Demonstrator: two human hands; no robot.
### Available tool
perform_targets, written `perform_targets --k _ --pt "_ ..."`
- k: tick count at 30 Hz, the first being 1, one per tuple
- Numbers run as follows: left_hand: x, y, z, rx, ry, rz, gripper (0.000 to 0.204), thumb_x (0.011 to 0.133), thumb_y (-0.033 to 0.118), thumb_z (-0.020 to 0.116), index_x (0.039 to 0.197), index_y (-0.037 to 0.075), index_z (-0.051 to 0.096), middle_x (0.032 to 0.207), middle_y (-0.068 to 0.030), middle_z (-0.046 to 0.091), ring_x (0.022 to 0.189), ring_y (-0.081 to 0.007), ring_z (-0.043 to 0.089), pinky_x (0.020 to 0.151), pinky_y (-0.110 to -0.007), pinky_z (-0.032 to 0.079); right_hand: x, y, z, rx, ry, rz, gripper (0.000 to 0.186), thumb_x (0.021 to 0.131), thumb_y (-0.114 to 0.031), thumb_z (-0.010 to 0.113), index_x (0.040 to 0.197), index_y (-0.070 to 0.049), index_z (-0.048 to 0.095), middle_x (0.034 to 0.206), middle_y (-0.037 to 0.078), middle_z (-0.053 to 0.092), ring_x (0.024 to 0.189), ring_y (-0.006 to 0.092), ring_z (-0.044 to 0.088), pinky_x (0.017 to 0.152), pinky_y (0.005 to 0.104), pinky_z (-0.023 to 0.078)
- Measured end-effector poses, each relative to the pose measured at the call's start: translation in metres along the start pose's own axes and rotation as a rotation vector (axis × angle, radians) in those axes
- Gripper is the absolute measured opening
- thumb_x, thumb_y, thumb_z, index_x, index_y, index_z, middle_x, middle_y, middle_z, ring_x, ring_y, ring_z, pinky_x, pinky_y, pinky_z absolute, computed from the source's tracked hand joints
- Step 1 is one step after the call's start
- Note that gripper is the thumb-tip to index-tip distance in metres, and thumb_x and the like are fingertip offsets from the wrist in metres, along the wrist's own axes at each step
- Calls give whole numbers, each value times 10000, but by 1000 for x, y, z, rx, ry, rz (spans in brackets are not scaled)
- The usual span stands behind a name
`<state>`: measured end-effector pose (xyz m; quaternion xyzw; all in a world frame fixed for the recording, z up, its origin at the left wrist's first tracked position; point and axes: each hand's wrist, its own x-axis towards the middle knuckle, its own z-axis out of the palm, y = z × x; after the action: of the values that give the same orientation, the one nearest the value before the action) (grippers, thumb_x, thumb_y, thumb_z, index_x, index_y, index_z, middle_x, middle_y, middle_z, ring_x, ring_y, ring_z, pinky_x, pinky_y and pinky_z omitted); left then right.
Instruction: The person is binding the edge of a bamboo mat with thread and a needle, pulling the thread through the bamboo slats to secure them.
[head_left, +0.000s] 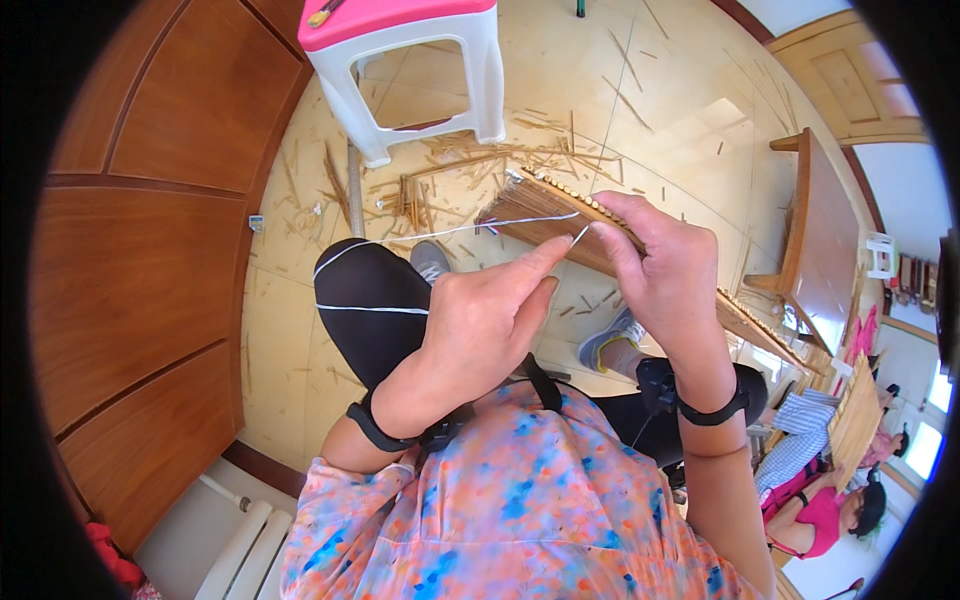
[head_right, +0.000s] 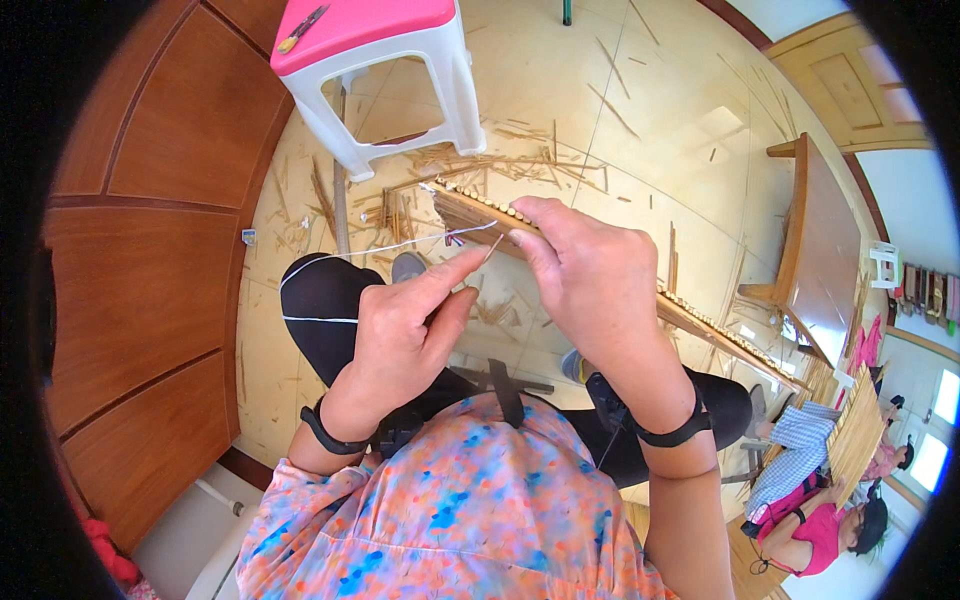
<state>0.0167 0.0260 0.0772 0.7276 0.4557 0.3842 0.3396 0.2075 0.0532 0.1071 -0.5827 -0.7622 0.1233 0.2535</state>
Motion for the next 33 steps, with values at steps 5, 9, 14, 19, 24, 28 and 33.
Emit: perform_targets --k 5,9,14,19,24,28,33 --pt "3 -1 3 -28 6 -55 397 831 -53 648 1221 23 648 777 -164 666 511 -175 567 525 -263 462 1 3 3 21 10 -8 206 825 -180 739 1021 -123 713 760 102 696 602 284 653 529 353 503" --pt "3 -5 3 -37 5 -55 398 836 -51 647 1228 22 645 764 -156 664 517 -159 568 533 -255 463 1 2 2 8 -18 18 204 826 -185 738 1017 -119 714 762 99 698 605 283 657 529 351 505" --pt "3 -6 3 -24 29 -22 395 832 -51 646 1220 26 653 740 -155 655 521 -175 580 539 -263 472 0 1 2 -7 -1 -17 205 825 -186 738 1017 -118 715 780 95 705 618 280 664 533 351 509" --pt "3 -1 0 -15 -22 -63 398 828 -26 656 1221 35 649 726 -170 649 558 -252 614 539 -328 490 -2 0 2 -1 14 -34 206 831 -184 732 1024 -113 709 838 86 720 661 270 678 554 347 524" --pt "4 1 -1 -14 -31 -77 399 825 -4 666 1221 41 645 721 -182 648 596 -322 642 538 -387 505 -2 0 1 4 -21 -21 217 837 -178 724 1036 -97 695 861 83 722 691 265 685 568 346 531" --pt "3 0 0 -22 -20 -68 398 824 -4 669 1219 40 647 722 -183 651 590 -318 643 536 -385 504 -3 0 3 7 -11 -25 214 837 -178 722 1032 -94 695 853 88 720 696 265 685 568 346 531" --pt "2 4 -3 -21 -14 -77 371 826 -4 664 1195 36 660 708 -178 651 580 -312 645 532 -373 504 -6 0 4 -10 0 -74 235 834 -178 725 1048 -88 682 832 92 715 674 268 680 562 351 529"
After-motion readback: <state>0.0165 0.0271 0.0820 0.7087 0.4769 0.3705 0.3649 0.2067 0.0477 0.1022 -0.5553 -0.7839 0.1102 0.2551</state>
